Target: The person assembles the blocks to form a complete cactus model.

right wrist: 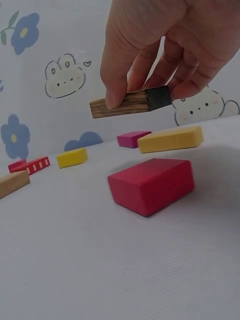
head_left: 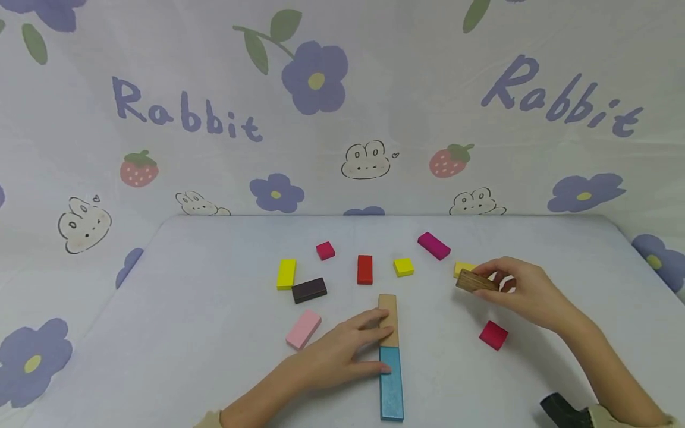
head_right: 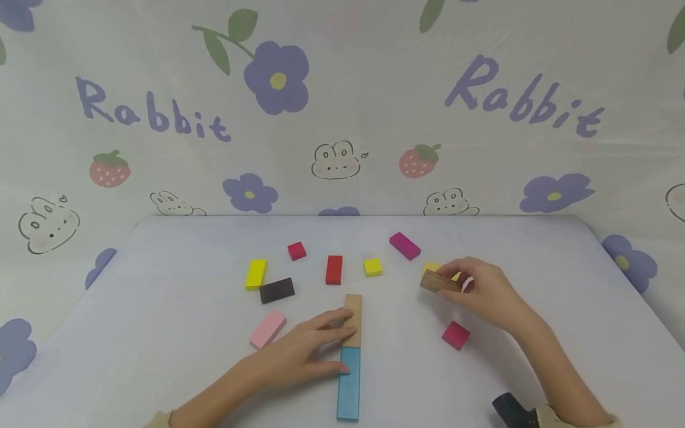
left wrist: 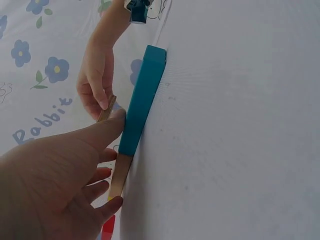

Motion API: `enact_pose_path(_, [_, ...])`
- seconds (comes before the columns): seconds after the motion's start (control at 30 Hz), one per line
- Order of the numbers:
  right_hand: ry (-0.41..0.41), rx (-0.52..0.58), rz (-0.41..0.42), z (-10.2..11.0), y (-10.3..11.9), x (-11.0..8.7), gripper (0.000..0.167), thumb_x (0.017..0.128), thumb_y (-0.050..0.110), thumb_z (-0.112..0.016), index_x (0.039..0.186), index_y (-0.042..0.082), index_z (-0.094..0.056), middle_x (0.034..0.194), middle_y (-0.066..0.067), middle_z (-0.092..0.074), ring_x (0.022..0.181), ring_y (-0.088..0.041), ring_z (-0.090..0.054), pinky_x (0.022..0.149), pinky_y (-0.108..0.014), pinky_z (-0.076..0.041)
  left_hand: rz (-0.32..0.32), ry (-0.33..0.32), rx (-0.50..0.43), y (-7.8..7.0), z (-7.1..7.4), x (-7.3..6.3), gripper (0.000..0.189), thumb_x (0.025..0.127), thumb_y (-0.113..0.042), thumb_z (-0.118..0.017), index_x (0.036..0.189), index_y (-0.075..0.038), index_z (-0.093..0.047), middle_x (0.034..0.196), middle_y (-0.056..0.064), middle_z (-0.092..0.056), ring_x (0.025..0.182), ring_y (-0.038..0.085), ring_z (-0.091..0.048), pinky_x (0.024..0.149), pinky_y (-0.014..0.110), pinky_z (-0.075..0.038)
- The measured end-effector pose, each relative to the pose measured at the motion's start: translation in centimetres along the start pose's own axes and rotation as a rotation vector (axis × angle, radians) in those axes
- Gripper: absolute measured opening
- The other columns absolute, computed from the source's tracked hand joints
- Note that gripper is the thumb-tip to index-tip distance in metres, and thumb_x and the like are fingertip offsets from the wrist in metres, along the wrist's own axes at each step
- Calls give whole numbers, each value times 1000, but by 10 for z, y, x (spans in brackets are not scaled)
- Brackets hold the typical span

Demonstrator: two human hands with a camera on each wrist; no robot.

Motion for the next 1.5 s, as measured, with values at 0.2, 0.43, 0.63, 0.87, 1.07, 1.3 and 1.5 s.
enact_pose_path(0.2, [33,41,28,-11,10,10,35,87,9,-87,118,1,-74,108,-8,-71,93,-17,-60,76,-20,-56,-42,7,27,-2,-1,0,65,100,-38,-73,157,-13,-52,169,0,-38,157,19,-35,123,35,-36])
enact_pose_path(0.43, [91,91,20,-28,23,21,35,88,13,-86,120,4,-73,113,-10,-71,99,-22,-62,78,-22,-56,-59,22,38,-2,-3,1,64,101,-38,-72,157,-14,-52,168,-2,-40,155,18,-37,123,34,-37])
enact_pose_path(0.63, [110,115,48,-41,32,28,33,87,9,-85,118,4,-74,111,-9,-71,97,-22,-63,77,-25,-57,-63,31,37,-1,-4,2,64,102,-39,-71,158,-16,-51,168,-2,-40,156,17,-37,123,35,-37])
enact_pose_path(0.87, [139,125,99,-53,43,32,34,87,9,-85,119,3,-75,110,-7,-73,96,-20,-63,77,-26,-56,-74,28,47,-1,-4,3,64,102,-40,-71,158,-15,-51,168,-2,-40,156,17,-37,124,35,-36])
enact_pose_path(1.07, [160,134,116,-60,47,32,34,88,8,-85,120,3,-74,111,-7,-74,96,-19,-63,79,-27,-57,-72,29,52,-1,-5,2,64,102,-41,-70,158,-15,-51,168,-2,-40,156,17,-36,123,35,-37])
enact_pose_path(1.3, [202,137,138,-70,50,33,34,89,11,-85,120,4,-74,113,-6,-75,98,-19,-63,81,-29,-57,-85,21,54,-3,-2,1,64,103,-41,-69,158,-13,-51,168,-1,-40,156,17,-37,124,36,-36])
enact_pose_path(1.5, [220,137,139,-76,52,34,33,89,13,-85,119,5,-75,111,-4,-75,97,-18,-63,81,-28,-57,-83,23,53,-4,-2,1,64,103,-40,-70,157,-13,-51,168,-1,-40,156,17,-37,124,35,-36])
Point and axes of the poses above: each hand's wrist, its own x-axis towards the middle knuckle, its own z-axis out of the back of the hand, y = z × x, the point moved 8 cm from there along x, towards the middle knuckle
